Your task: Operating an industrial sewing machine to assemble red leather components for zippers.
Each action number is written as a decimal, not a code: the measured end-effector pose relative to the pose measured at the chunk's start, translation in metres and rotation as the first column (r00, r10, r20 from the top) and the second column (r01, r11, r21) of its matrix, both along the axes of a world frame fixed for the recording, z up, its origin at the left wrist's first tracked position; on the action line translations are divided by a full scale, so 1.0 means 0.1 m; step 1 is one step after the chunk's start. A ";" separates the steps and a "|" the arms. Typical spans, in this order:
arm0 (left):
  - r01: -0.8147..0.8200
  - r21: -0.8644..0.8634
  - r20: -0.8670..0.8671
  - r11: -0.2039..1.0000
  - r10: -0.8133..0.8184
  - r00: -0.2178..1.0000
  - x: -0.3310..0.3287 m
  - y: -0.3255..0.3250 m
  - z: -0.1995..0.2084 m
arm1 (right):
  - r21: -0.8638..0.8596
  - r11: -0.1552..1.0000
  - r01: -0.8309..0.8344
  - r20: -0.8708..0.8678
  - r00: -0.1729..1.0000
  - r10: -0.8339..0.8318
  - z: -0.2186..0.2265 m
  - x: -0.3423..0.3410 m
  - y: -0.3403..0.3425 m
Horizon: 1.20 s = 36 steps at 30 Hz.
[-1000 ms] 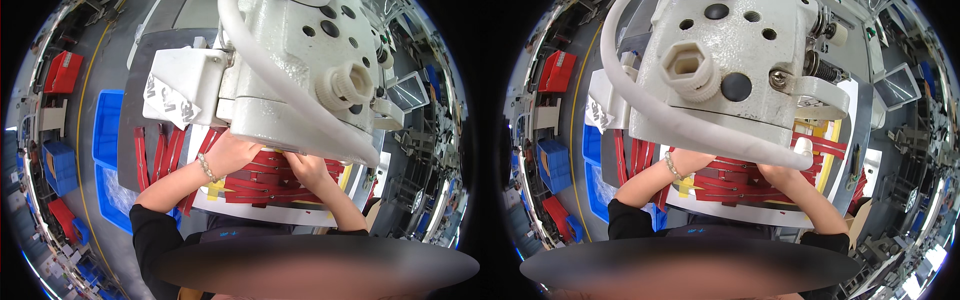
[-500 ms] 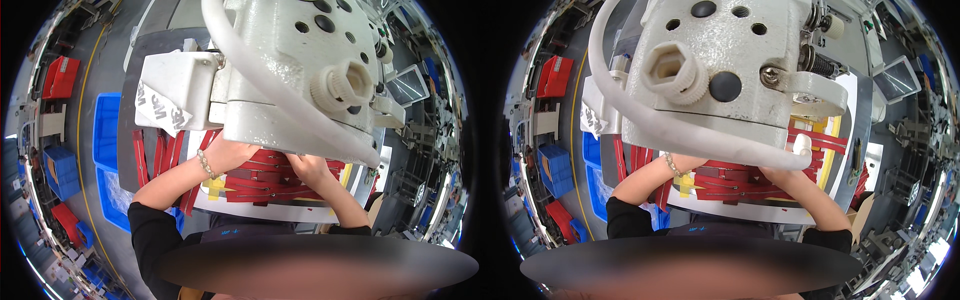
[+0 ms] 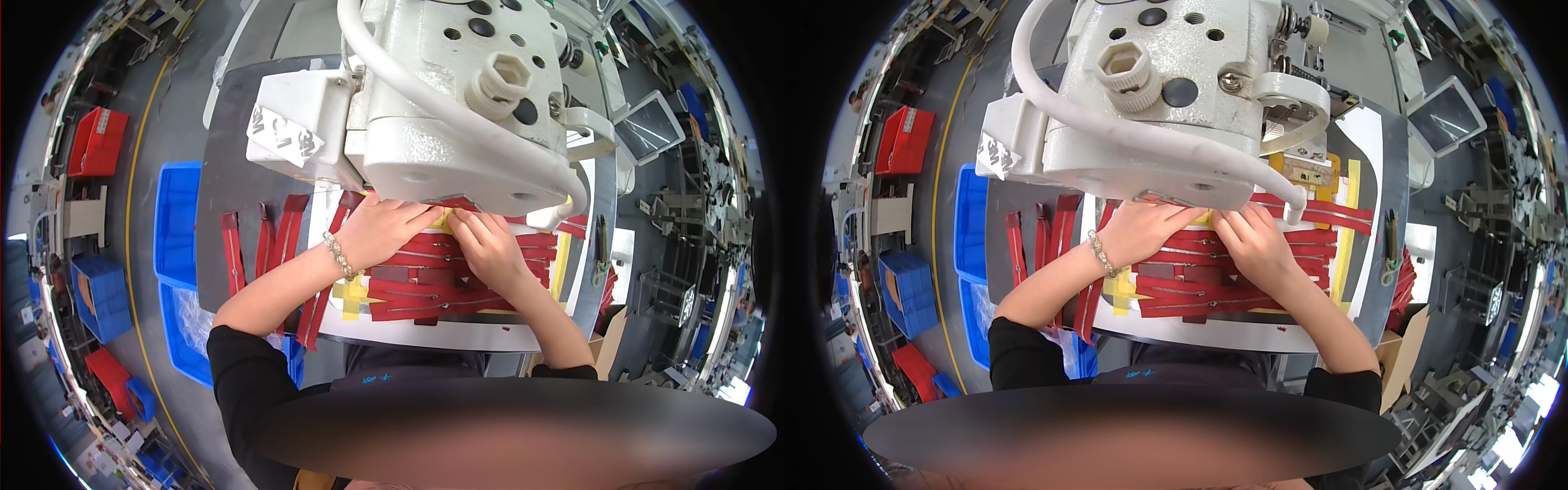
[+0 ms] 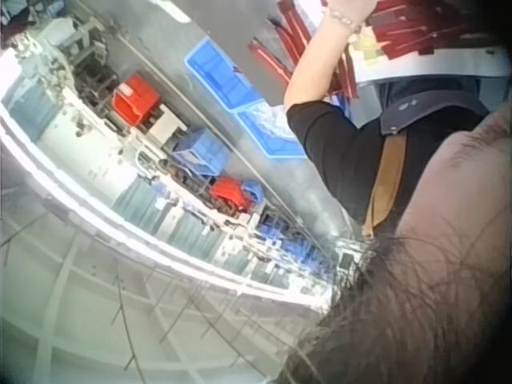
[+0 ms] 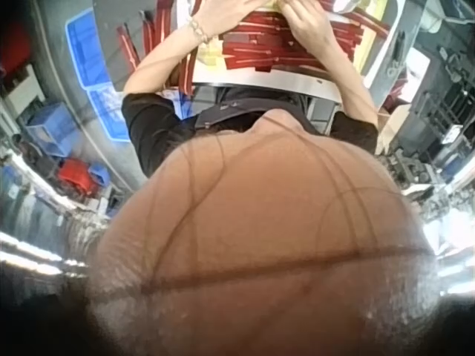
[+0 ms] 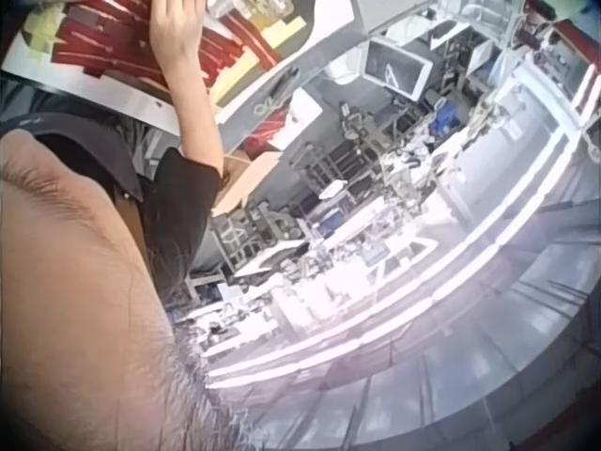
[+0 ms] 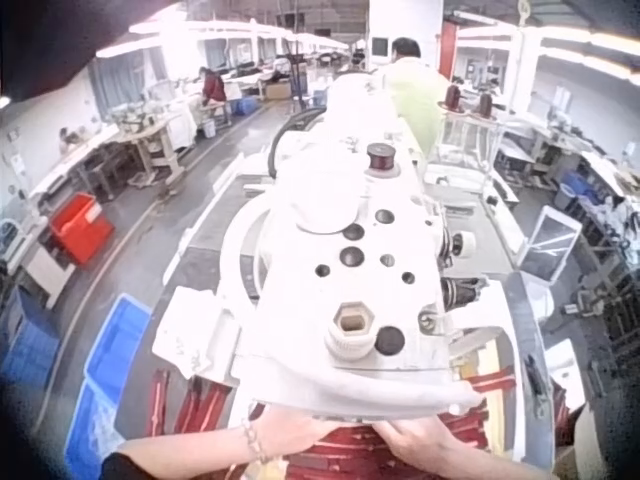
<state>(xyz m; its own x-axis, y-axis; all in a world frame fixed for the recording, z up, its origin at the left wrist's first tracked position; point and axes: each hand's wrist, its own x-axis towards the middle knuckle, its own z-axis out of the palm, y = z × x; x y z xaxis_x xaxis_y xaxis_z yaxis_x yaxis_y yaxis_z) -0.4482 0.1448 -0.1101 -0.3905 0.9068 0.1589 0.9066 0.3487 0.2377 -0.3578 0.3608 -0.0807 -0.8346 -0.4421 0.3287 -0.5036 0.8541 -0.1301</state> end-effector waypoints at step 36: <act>-0.306 0.016 -0.095 0.952 0.306 0.947 0.21 0.16 0.11 | 0.077 0.937 0.340 -0.115 0.937 -0.331 -0.16 0.03 -0.50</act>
<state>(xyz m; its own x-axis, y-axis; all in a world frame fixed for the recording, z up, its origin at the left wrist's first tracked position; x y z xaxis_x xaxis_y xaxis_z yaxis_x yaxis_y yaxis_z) -0.4276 0.1606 -0.0987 -0.6324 0.7457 0.2096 0.7745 0.6131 0.1557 -0.3551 0.3106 -0.0967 -0.9049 -0.1748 0.3880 -0.1918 0.9814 -0.0053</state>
